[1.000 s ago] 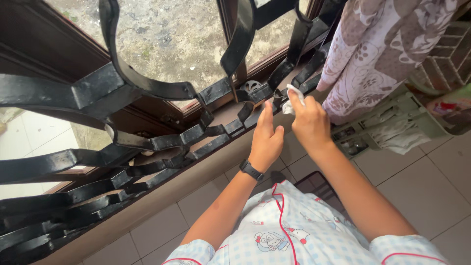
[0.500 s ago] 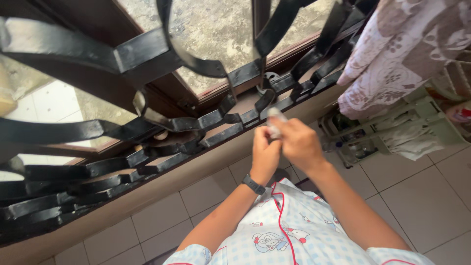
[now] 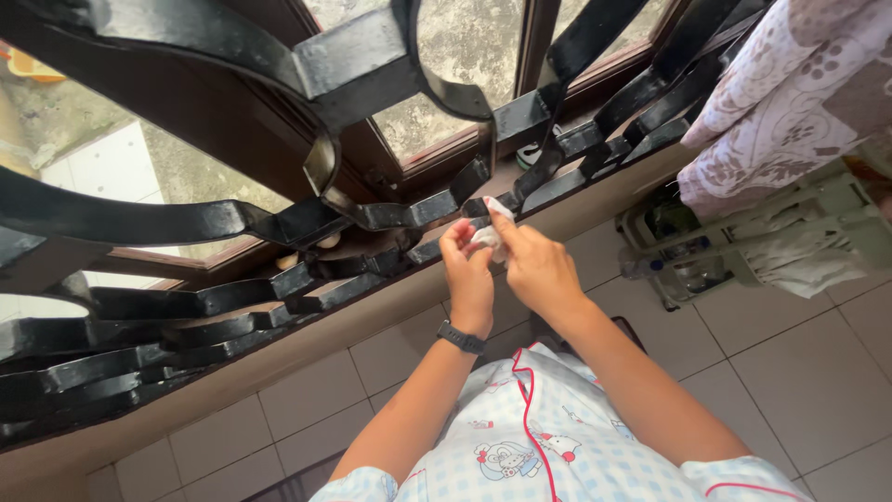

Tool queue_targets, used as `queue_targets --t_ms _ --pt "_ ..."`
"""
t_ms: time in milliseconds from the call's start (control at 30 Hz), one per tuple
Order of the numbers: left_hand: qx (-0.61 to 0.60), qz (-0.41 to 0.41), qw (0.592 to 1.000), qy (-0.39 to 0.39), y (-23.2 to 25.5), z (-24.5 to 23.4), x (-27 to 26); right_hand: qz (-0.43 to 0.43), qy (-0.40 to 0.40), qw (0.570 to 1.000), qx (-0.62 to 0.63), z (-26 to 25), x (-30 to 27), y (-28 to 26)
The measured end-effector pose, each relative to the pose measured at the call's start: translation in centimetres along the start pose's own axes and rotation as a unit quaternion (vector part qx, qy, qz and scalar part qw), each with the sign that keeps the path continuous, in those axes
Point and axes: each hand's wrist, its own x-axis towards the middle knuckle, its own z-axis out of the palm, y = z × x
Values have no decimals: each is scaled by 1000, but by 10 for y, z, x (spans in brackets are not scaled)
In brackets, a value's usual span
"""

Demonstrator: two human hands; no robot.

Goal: The person wipes a black metal window grille with a white cloth, moving methodically along the bars and joints. The person uses both hands to reach different sections of the grille, ensuring thorough coverage of the surface.

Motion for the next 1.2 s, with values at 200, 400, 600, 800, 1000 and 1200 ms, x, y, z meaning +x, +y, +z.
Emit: queue_targets --t_ms 200,400,600,800,1000,1200 --pt "32 40 998 -30 13 -6 1 -33 19 989 142 -15 -9 3" --pt "8 -31 999 -32 18 -15 12 -102 179 975 82 -12 7 -17" --pt "60 50 989 -122 20 -22 13 -141 208 967 -47 14 19 -26" --pt "27 46 986 -155 26 -13 9 -58 154 983 87 15 18 -10" --pt "6 54 988 -142 26 -10 8 -99 184 976 -58 16 4 -10" --pt "46 31 988 -141 25 -14 6 -48 133 973 -184 10 7 -17"
